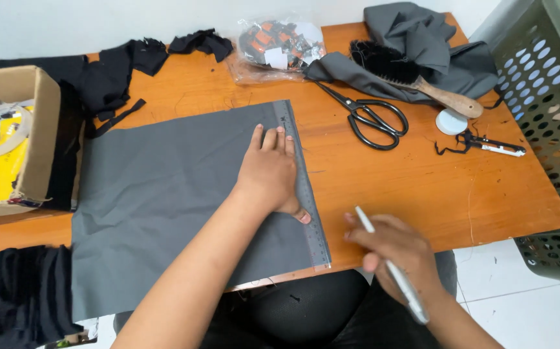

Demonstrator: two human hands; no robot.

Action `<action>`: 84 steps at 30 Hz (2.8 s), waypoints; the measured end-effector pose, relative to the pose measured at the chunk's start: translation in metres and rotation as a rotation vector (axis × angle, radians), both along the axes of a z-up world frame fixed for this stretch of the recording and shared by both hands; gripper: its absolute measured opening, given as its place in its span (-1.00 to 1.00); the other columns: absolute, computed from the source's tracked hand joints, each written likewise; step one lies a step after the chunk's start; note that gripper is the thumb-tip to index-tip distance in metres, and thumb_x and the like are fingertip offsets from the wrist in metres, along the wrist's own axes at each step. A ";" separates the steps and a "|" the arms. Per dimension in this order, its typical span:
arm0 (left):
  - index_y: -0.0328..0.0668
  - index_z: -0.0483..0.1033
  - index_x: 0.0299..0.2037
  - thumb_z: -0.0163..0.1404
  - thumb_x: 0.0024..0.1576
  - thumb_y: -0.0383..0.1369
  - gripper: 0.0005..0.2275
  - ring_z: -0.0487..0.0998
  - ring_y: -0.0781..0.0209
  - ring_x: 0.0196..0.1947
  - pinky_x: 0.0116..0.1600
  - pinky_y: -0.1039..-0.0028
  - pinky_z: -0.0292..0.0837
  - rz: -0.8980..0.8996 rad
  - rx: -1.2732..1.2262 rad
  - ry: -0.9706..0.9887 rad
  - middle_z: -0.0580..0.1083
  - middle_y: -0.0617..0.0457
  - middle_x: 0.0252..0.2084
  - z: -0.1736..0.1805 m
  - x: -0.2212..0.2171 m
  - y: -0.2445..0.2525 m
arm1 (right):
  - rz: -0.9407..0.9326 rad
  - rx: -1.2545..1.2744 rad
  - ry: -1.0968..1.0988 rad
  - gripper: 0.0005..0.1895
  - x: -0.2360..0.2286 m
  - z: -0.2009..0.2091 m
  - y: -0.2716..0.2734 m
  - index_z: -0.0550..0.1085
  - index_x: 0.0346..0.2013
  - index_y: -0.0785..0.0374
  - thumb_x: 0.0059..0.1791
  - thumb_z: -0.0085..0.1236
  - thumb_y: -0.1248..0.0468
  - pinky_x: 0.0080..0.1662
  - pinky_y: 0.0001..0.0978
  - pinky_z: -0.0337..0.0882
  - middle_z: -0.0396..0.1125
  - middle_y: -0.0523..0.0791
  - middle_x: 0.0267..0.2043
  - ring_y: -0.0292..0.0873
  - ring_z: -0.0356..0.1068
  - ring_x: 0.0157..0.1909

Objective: The person marks a line on a piece of gray fabric using a ruler and a pen, then cuts the fabric along the marked line with scissors. After cutting, the person folds the fabric and uses a seam ripper to remove threads from the edge.

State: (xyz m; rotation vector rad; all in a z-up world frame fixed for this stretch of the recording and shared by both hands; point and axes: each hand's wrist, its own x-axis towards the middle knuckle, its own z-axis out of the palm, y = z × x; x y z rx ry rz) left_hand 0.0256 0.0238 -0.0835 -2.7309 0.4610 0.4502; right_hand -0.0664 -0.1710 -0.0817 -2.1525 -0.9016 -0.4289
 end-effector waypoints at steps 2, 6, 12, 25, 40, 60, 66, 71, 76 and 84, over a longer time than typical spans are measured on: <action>-0.35 -0.22 0.20 -0.09 -0.56 0.51 0.25 -0.17 -0.09 0.22 0.23 0.09 -0.48 -0.011 -0.207 -0.092 -0.13 -0.17 0.25 -0.013 -0.006 0.020 | 0.099 -0.171 -0.111 -0.61 -0.007 -0.013 0.002 0.40 -0.43 0.15 -0.19 -0.14 -0.09 -0.14 -0.17 0.31 0.28 -0.12 -0.08 -0.02 0.22 -0.03; -0.40 -0.11 0.18 -0.24 -0.46 0.48 0.16 -0.07 -0.09 0.22 0.25 0.11 -0.32 -0.053 -0.453 -0.584 -0.06 -0.22 0.24 -0.030 -0.029 0.040 | 0.214 -0.432 -0.290 -0.55 -0.019 -0.016 0.011 0.36 -0.49 0.16 -0.25 0.09 -0.16 0.07 -0.08 0.07 0.23 -0.12 0.02 -0.02 0.08 0.15; -0.13 -0.02 0.19 -0.35 -0.02 0.19 -0.31 -0.08 0.06 0.23 0.20 0.10 -0.28 0.062 -0.548 -0.508 -0.03 0.03 0.25 -0.032 -0.093 0.052 | -0.168 -0.405 -0.261 -0.57 -0.007 -0.028 -0.022 0.36 -0.52 0.16 -0.20 -0.13 -0.15 0.08 -0.10 0.10 0.34 -0.12 -0.19 -0.07 0.20 0.05; -0.08 -0.09 0.22 -0.34 -0.01 0.12 -0.34 -0.22 0.06 0.27 0.22 0.09 -0.55 0.192 -0.601 -0.179 -0.10 0.00 0.28 0.001 -0.115 0.043 | -0.197 -0.566 0.245 -0.64 0.060 0.001 -0.017 0.21 -0.02 0.09 -0.09 -0.22 0.13 0.04 -0.07 0.08 0.06 -0.06 0.19 0.08 -0.03 0.19; -0.10 0.00 0.20 -0.28 -0.04 0.10 -0.35 -0.15 0.08 0.27 0.24 0.11 -0.46 0.207 -0.674 -0.274 -0.06 -0.03 0.27 -0.006 -0.108 0.041 | -0.411 -0.520 -0.048 -0.62 0.119 -0.007 -0.062 0.29 0.02 0.13 -0.10 -0.15 0.29 0.05 -0.21 0.20 0.19 0.00 0.07 0.01 0.20 0.07; -0.17 0.27 0.04 -0.18 0.01 -0.11 -0.56 0.21 0.02 0.05 0.15 0.18 0.01 -0.145 -0.800 -0.506 0.24 0.00 0.10 -0.016 -0.110 0.041 | -0.767 -0.608 0.405 -0.57 0.103 0.001 -0.144 0.13 0.11 0.20 -0.06 -0.47 0.35 0.05 0.03 0.14 0.06 -0.04 0.17 -0.02 -0.12 0.29; -0.35 0.39 -0.42 -0.12 0.02 -0.38 -0.85 0.30 0.09 -0.52 -0.33 0.39 0.29 -0.364 -0.846 -1.161 0.33 0.01 -0.53 0.027 -0.125 0.033 | -0.862 -0.848 -0.157 -0.76 0.072 -0.035 -0.170 0.48 -0.26 -0.02 -0.11 -0.14 0.29 -0.32 -0.25 0.37 0.39 -0.21 -0.44 -0.10 0.38 -0.39; -0.19 0.32 -0.78 -0.10 -0.09 -0.48 -0.79 0.24 0.36 -0.72 -0.53 0.59 0.09 0.266 -1.620 -0.822 0.30 0.16 -0.76 0.011 -0.190 -0.009 | -0.990 -0.351 0.049 -0.70 -0.011 -0.035 -0.144 0.36 -0.04 0.19 -0.03 -0.24 0.35 -0.24 -0.12 0.25 0.32 -0.06 -0.26 0.06 0.30 -0.22; -0.36 0.48 -0.58 0.01 -0.08 -0.51 -0.92 0.41 0.29 -0.70 -0.49 0.62 0.35 0.911 -2.107 0.170 0.46 -0.09 -0.73 -0.093 -0.218 -0.042 | -0.426 0.849 0.753 -0.54 -0.077 -0.108 -0.105 0.21 -0.05 0.40 -0.01 -0.34 0.05 -0.61 -0.50 -0.04 0.00 -0.10 -0.51 -0.28 -0.09 -0.66; -0.58 0.45 -0.56 0.00 -0.08 -0.43 -0.79 0.52 0.08 -0.51 -0.30 0.42 0.48 1.521 -2.276 -0.029 0.48 -0.28 -0.58 -0.067 -0.191 -0.059 | -0.446 0.872 1.487 -0.68 -0.129 -0.063 0.003 0.38 -0.45 0.46 -0.10 -0.17 0.19 -0.61 -0.52 -0.10 0.06 0.11 -0.80 -0.13 -0.02 -0.76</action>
